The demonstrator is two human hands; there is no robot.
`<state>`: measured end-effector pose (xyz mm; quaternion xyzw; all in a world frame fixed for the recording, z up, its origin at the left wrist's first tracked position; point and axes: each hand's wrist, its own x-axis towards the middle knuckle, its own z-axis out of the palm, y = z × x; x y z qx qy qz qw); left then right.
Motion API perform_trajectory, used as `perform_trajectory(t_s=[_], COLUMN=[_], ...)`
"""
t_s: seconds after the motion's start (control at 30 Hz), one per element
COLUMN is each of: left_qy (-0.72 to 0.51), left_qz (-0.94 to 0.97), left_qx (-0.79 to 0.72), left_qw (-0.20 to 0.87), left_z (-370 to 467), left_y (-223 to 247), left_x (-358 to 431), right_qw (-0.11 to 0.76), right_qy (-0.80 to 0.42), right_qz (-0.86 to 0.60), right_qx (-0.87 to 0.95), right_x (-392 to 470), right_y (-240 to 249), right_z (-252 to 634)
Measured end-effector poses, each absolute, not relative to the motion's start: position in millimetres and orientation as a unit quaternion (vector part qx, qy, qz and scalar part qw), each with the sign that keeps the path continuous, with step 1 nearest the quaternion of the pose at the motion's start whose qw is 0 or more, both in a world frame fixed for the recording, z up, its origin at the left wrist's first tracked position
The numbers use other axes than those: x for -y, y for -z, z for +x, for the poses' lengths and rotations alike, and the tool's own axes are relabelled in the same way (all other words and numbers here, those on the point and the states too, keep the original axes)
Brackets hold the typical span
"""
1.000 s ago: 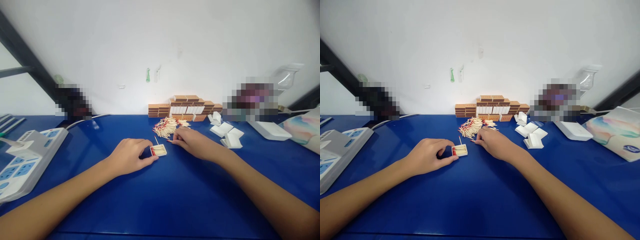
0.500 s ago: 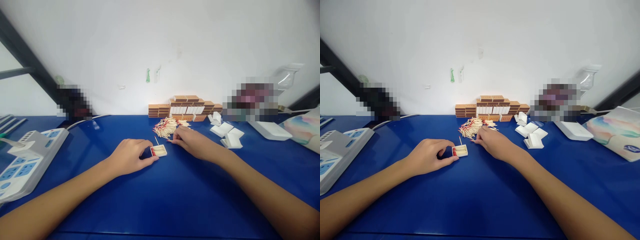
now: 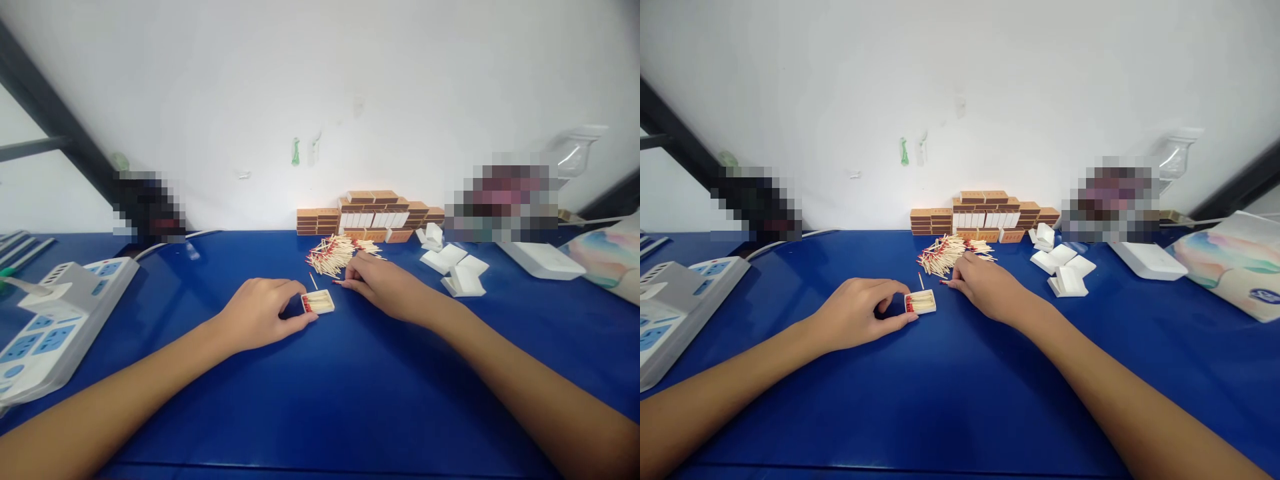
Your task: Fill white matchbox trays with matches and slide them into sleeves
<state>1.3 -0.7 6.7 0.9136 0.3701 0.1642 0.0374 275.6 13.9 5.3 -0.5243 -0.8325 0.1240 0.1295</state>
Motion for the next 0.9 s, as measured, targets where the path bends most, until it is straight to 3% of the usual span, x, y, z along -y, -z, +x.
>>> perform_trajectory(t_s=[0.9], left_qy=[-0.159], left_qz=[0.912], left_qx=[-0.376], left_qw=[0.043], left_z=[1.5], left_y=[-6.8], left_x=[0.9], right_qw=[0.102], right_qy=[-0.122], right_qz=[-0.549], right_qx=[0.821], right_x=[-12.3], right_y=[-10.1], right_z=[270.6])
